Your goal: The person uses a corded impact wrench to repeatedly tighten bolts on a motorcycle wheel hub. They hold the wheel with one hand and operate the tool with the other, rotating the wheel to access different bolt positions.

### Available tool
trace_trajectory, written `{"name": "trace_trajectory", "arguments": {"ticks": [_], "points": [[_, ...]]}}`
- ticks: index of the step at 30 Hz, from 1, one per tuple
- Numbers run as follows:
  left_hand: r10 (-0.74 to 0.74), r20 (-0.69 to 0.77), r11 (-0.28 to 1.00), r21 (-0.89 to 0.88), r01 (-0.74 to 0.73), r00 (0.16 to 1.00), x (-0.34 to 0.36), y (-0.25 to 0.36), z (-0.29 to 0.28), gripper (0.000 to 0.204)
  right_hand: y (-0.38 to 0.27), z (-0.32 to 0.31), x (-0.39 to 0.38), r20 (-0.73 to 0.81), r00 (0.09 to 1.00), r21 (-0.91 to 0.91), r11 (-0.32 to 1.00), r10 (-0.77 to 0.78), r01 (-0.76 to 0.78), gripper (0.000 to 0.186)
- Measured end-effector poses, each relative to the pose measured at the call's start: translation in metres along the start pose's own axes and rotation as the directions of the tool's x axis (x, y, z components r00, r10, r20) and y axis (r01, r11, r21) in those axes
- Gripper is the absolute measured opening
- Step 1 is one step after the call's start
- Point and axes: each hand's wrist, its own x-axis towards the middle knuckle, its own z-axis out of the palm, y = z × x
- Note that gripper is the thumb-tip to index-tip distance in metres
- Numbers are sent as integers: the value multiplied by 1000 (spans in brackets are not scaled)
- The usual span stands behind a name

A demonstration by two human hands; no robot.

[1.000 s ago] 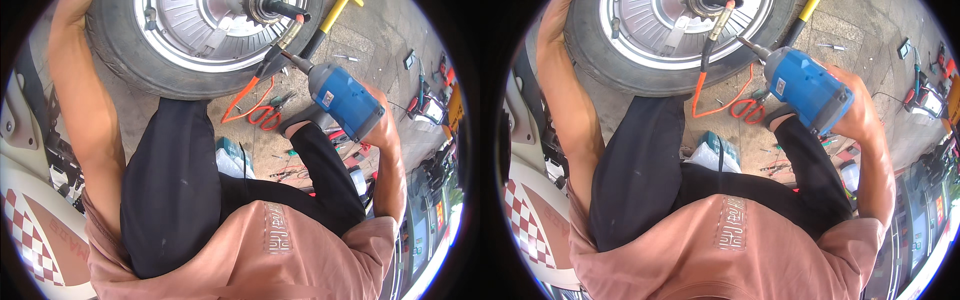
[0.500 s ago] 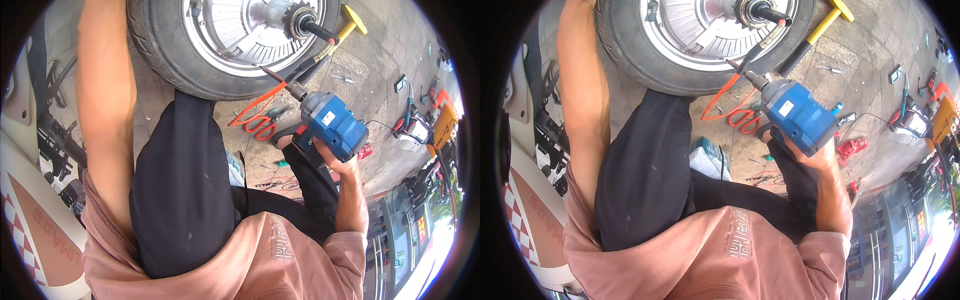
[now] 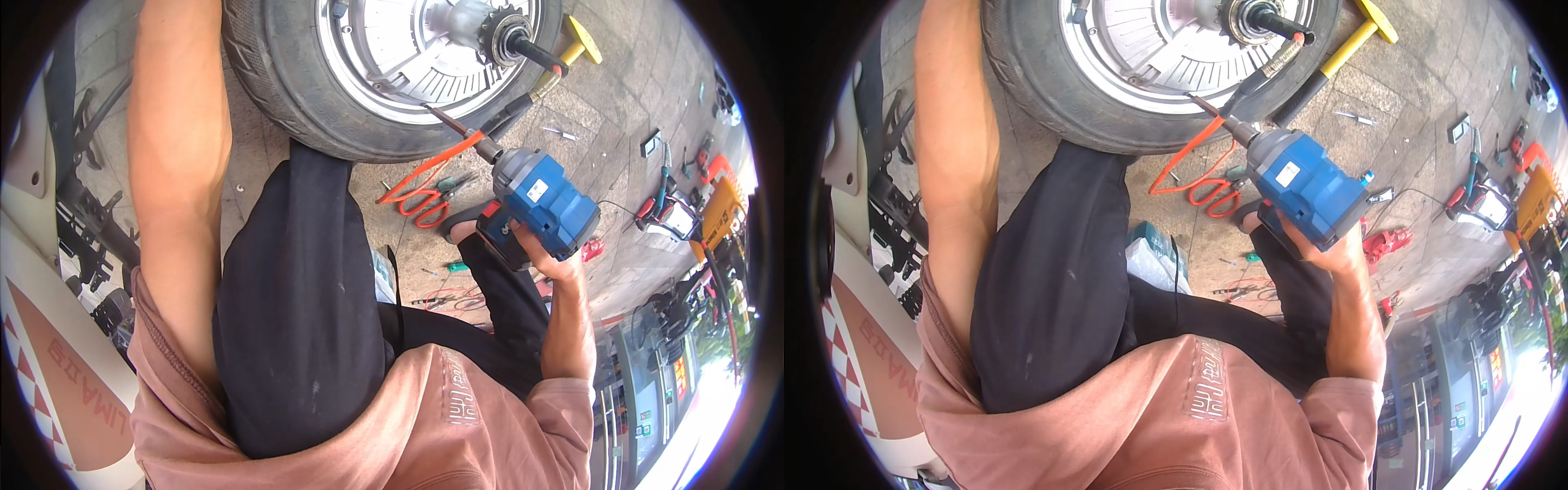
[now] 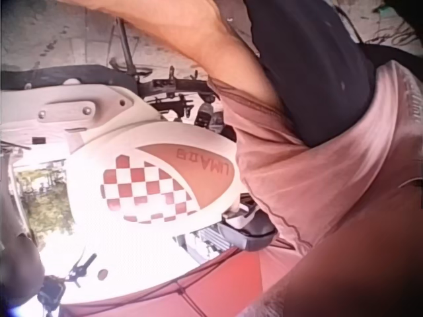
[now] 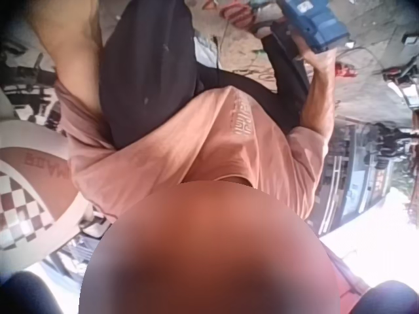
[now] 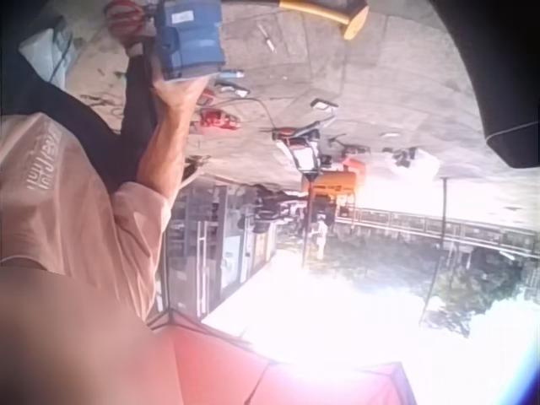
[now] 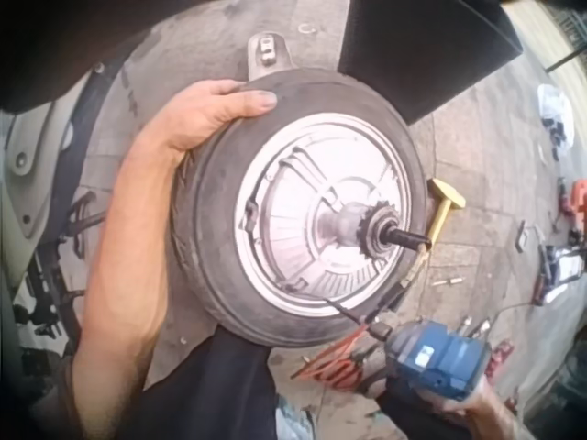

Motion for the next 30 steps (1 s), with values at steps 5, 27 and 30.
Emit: {"name": "trace_trajectory", "arguments": {"ticks": [5,27,30], "points": [[5,32,999,-43,-4,999,-3,0,1,38,-7,-4,8,16,1000,-18,1000,-18,18,21],[35,-49,999,-13,-36,998,-14,1,9,36,-19,-22,29,120,993,-114,993,-11,25,57],[40,-20,999,-21,-40,999,-13,2,8,37,-22,-21,30,101,993,-121,991,64,-51,58]]}}
